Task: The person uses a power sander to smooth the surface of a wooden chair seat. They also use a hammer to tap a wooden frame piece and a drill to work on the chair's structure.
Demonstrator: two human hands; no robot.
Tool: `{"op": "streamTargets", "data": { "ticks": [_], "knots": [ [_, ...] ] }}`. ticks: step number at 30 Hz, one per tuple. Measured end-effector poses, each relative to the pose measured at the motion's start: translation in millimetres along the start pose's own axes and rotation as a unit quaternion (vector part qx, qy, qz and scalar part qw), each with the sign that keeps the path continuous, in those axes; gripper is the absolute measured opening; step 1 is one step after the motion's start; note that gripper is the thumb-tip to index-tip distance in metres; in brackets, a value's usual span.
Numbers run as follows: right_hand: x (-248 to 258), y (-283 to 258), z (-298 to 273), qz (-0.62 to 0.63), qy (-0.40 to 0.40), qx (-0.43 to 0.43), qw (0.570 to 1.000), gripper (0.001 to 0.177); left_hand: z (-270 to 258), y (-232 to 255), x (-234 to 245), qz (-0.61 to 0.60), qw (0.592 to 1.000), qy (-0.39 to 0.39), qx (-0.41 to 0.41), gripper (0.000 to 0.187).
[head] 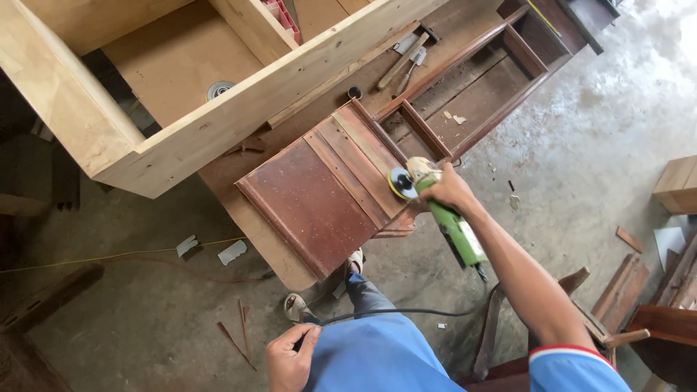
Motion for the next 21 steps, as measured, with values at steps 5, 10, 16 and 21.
{"op": "streamTargets", "data": {
  "ticks": [5,10,16,21],
  "knots": [
    [9,3,-25,-0.042,0.019,-0.013,0.999,0.094,3,6,9,0.015,0.999,-0.042,0.007,0.023],
    [-3,-62,-17,-0.007,0.025,0.017,1.000,0.092,-1,1,12,-0.007,0.998,-0.015,0.055,0.019],
    [-27,-123,24,-0.087,0.046,0.052,0.994,0.087,-15,-23,10,0.008,0.990,0.030,0.135,0.020],
    [-41,-121,22,-0.129,0.052,0.076,0.987,0.097,-24,-13,14,0.015,0.988,0.048,0.145,0.019]
  ]
}}
Point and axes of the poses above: each hand's wrist, its own z-axis towards the middle knuckle, its own x-axis out of the back of the hand, y = z × x, the point moved 1 cm from there along z, towards the middle knuckle, and after that the axes turned 5 degrees about x, right-handed, at the moved point
